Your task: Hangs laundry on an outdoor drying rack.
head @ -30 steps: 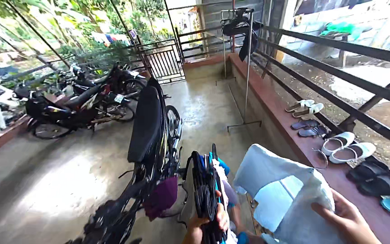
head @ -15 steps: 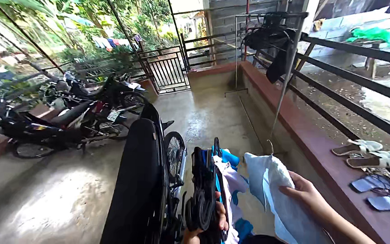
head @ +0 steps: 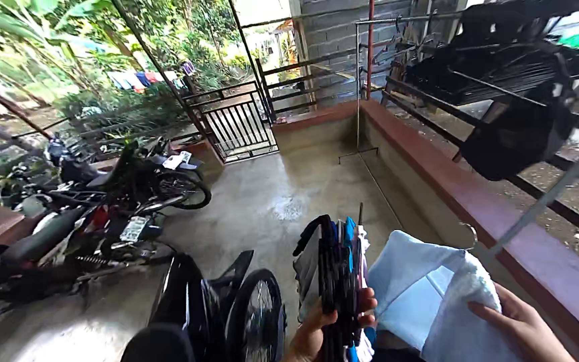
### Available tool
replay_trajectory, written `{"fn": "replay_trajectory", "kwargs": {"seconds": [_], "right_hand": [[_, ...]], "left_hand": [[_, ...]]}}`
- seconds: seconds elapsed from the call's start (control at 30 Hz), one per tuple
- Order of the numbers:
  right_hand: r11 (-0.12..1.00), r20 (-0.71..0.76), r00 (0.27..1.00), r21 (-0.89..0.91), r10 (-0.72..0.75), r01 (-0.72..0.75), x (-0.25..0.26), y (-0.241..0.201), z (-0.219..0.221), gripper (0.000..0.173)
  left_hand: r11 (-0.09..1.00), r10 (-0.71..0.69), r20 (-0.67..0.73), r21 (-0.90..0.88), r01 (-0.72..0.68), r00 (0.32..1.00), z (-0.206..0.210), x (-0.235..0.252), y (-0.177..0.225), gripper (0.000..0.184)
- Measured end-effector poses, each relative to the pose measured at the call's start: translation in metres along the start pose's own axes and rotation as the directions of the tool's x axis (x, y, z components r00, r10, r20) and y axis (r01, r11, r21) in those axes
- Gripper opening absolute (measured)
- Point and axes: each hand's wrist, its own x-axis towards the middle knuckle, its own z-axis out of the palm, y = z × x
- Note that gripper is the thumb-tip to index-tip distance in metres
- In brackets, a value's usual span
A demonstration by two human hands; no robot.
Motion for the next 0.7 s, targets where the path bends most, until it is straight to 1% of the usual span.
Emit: {"fn": "replay_trajectory", "kwargs": {"seconds": [0.03,0.1,0.13,0.2,0.27,0.37,0.43,0.5,0.6,0.7], "right_hand": [[1.0,-0.003,1.0,-0.006,-0.005,0.005,0.03,-0.001,0.006,0.042],[0.999,-0.003,1.0,-0.029,-0.015,0.015,0.096,-0.001,0.017,0.04],[0.999,-0.002,1.0,-0.045,-0.013,0.013,0.13,-0.001,0.022,0.039],[0.998,-0.005,1.0,-0.069,-0.004,0.004,0.204,-0.015,0.034,0.039],[0.995,0.018,0.999,-0.097,0.026,-0.024,0.275,-0.039,0.052,0.044],[0.99,0.099,0.995,-0.141,0.02,-0.006,0.382,-0.067,0.091,0.048],[0.989,0.117,0.993,-0.144,0.003,0.014,0.444,-0.083,0.117,0.049],[0.991,0.123,0.992,-0.124,-0.035,0.051,0.507,-0.098,0.142,0.048],[0.984,0.126,0.984,-0.109,-0.124,0.138,0.598,-0.112,0.169,0.047],[0.976,0.069,0.978,-0.091,-0.194,0.2,0.686,-0.121,0.194,0.045]], "left_hand": [[1.0,-0.018,0.005,-0.008,0.018,1.0,-0.024,0.023,0.01,0.056],[0.999,-0.034,-0.084,0.025,0.037,0.996,-0.074,0.068,0.029,0.058],[0.998,-0.02,-0.156,0.052,0.028,0.988,-0.098,0.089,0.037,0.061],[0.997,0.06,-0.256,0.064,-0.045,0.965,-0.134,0.139,0.066,0.065],[0.989,0.148,-0.245,0.018,-0.148,0.958,-0.156,0.189,0.104,0.063],[0.976,0.214,-0.221,0.001,-0.22,0.951,-0.193,0.253,0.154,0.06],[0.968,0.242,-0.225,-0.013,-0.252,0.944,-0.221,0.29,0.171,0.06],[0.955,0.283,-0.196,-0.033,-0.295,0.939,-0.251,0.331,0.191,0.063],[0.952,0.298,-0.179,-0.021,-0.307,0.938,-0.303,0.394,0.225,0.063],[0.958,0.282,-0.186,0.008,-0.285,0.941,-0.367,0.461,0.264,0.058]]}}
